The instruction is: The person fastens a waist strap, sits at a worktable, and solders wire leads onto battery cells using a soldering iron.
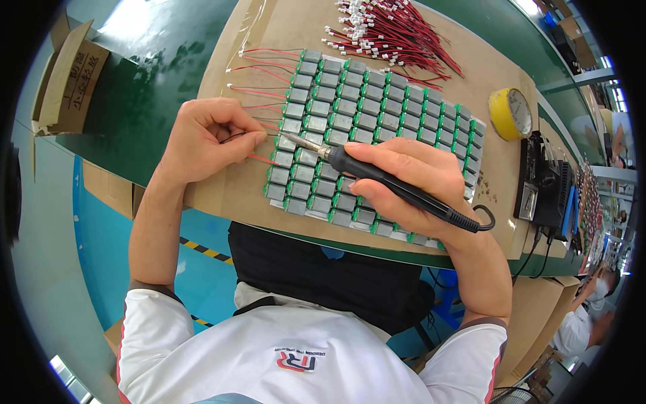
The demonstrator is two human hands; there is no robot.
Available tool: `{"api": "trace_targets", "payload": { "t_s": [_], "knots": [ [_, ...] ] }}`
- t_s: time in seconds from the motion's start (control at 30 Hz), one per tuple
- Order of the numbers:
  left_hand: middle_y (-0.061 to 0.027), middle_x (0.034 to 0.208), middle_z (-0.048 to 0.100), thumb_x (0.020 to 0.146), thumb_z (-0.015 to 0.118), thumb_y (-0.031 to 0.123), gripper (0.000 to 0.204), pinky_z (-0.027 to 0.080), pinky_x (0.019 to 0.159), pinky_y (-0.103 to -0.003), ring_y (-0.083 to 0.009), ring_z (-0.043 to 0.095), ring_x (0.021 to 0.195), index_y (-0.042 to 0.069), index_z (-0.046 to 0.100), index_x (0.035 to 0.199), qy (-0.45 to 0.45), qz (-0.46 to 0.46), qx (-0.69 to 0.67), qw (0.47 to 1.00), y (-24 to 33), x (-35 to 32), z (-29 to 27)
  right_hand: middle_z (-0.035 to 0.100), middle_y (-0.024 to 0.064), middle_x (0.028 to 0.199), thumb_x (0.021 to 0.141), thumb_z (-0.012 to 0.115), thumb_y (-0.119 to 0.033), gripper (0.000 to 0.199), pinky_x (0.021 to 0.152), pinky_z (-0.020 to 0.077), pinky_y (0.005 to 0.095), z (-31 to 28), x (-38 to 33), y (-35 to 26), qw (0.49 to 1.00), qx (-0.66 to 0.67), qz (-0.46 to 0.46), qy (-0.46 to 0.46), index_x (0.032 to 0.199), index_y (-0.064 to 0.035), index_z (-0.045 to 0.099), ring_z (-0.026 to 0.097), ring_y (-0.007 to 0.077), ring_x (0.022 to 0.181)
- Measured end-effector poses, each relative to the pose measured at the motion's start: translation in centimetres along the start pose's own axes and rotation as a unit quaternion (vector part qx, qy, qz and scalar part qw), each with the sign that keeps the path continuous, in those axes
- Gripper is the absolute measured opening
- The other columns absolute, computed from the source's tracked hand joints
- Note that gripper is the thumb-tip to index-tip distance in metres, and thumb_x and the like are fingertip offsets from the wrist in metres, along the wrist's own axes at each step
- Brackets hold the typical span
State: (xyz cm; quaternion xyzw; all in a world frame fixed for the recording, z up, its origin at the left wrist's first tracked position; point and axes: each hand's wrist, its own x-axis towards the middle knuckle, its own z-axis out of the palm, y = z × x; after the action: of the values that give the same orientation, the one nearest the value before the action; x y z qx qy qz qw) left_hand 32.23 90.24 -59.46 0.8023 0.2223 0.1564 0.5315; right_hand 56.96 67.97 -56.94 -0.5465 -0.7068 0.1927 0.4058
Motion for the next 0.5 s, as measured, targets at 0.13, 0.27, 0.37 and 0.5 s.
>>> {"api": "trace_targets", "payload": {
  "t_s": [0.13,0.27,0.37,0.5],
  "knots": [
    [0.0008,0.073,0.069,0.085,0.08,0.005,0.005,0.046,0.057,-0.022,-0.0027,0.056,0.064,0.0,0.079,0.087,0.005,-0.012,-0.002,1.0,0.05,-0.04,0.02,0.078,0.0207,0.1,0.096,0.07,-0.011,0.037,0.076,0.0614,0.0337,-0.07,0.04,-0.06,1.0,-0.005,-0.006,-0.001,0.127,0.0091,0.07,0.079,0.0276,0.086],
    [0.0007,0.073,0.069,0.085,0.081,0.005,0.005,0.046,0.057,-0.022,-0.0029,0.056,0.064,0.0,0.079,0.087,0.004,-0.017,-0.008,1.0,0.17,-0.02,0.0,0.078,0.0212,0.1,0.096,0.07,-0.011,0.037,0.077,0.0617,0.0341,-0.17,0.02,-0.07,1.0,-0.007,-0.006,-0.004,0.127,0.0092,0.07,0.079,0.0278,0.086],
    [0.0007,0.073,0.07,0.085,0.081,0.005,0.006,0.046,0.057,-0.022,-0.0031,0.055,0.063,0.0,0.079,0.087,0.003,-0.039,-0.028,0.999,0.57,-0.03,0.01,0.077,0.0213,0.101,0.096,0.069,-0.01,0.036,0.077,0.0618,0.0338,-0.19,-0.03,-0.04,1.0,0.002,-0.004,-0.006,0.127,0.0095,0.07,0.079,0.0273,0.086],
    [0.0001,0.074,0.071,0.087,0.081,0.006,0.006,0.048,0.057,-0.023,-0.0033,0.06,0.065,0.001,0.08,0.089,-0.006,-0.029,-0.017,0.999,0.2,0.02,-0.22,0.077,0.0214,0.101,0.096,0.069,-0.009,0.036,0.077,0.062,0.0336,-0.15,-0.11,-0.11,1.0,0.007,-0.008,-0.003,0.127,0.0095,0.069,0.079,0.027,0.085]
  ]
}}
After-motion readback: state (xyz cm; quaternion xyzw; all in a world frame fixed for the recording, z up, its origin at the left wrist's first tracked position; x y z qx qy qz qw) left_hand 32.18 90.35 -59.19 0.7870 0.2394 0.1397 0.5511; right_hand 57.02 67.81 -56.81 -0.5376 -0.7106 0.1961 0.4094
